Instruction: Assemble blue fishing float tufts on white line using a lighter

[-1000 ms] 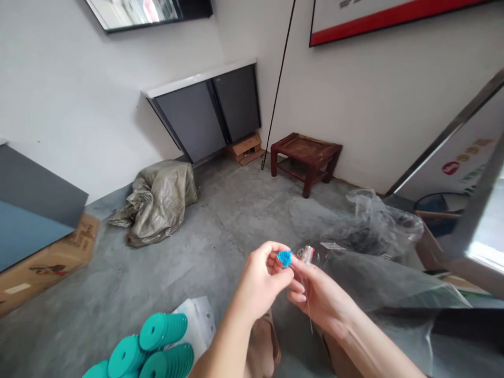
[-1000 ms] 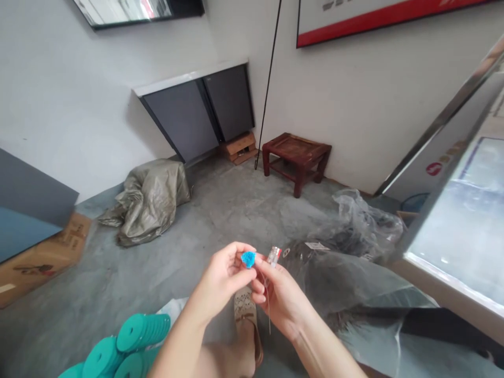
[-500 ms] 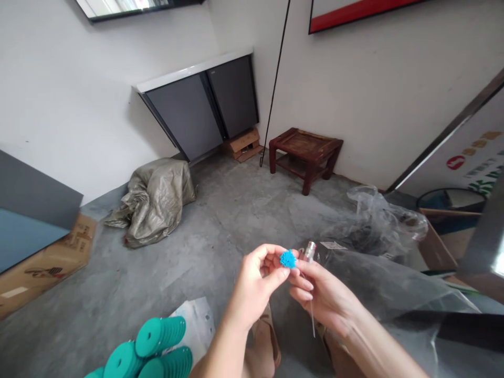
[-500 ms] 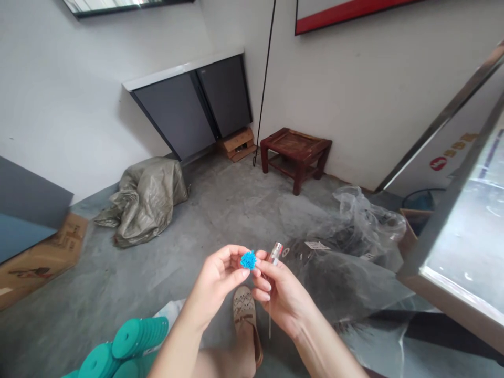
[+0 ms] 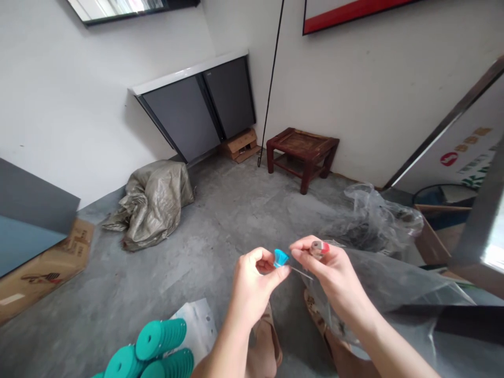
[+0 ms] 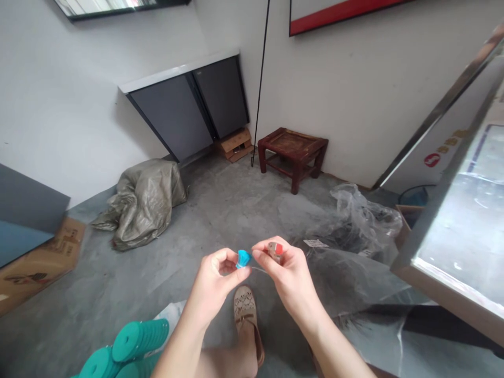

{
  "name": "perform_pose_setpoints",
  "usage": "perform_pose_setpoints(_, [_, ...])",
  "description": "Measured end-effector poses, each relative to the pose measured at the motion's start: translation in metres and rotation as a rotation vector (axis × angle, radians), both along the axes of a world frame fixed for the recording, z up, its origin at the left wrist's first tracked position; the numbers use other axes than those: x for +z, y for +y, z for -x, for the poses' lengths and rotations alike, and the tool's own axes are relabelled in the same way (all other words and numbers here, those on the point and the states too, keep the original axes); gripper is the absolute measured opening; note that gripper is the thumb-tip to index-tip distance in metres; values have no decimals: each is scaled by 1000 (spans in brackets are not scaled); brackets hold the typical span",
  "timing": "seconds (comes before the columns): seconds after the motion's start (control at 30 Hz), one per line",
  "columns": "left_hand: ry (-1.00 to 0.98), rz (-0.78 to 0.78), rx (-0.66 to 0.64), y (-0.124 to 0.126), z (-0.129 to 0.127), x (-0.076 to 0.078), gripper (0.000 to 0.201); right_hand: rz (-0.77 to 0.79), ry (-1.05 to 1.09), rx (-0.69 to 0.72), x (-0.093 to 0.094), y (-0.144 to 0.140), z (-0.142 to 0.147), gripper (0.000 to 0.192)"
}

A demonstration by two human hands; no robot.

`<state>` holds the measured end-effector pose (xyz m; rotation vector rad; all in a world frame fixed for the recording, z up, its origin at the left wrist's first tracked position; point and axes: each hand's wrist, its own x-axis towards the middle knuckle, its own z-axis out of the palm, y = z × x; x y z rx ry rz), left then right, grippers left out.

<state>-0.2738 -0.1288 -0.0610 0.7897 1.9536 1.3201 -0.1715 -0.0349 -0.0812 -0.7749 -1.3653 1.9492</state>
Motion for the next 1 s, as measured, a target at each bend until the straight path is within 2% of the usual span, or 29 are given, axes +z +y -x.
perform_pose_setpoints(0.17, [76,28,-6,-2,1,1,14,-146,-6,76,1,0,-1,13])
perform_pose_setpoints(0.5, [171,85,6,-2,0,4,11,-412,-133,96,-1,-3,-2,15])
perform_pose_setpoints(0.57, [170,76,10,-2,1,4,11,-396,-150,91,0,-3,-2,17])
perform_pose_setpoints(0.77, [192,89,41,-2,2,4,10,-193,-84,80,-3,-2,1,22])
perform_pose_setpoints(0.83, [206,95,42,-2,2,4,10,-199,-90,101,-3,-3,2,22])
perform_pose_setpoints(1.0, [261,110,54,-2,1,4,11,-326,-169,106,1,-6,3,20])
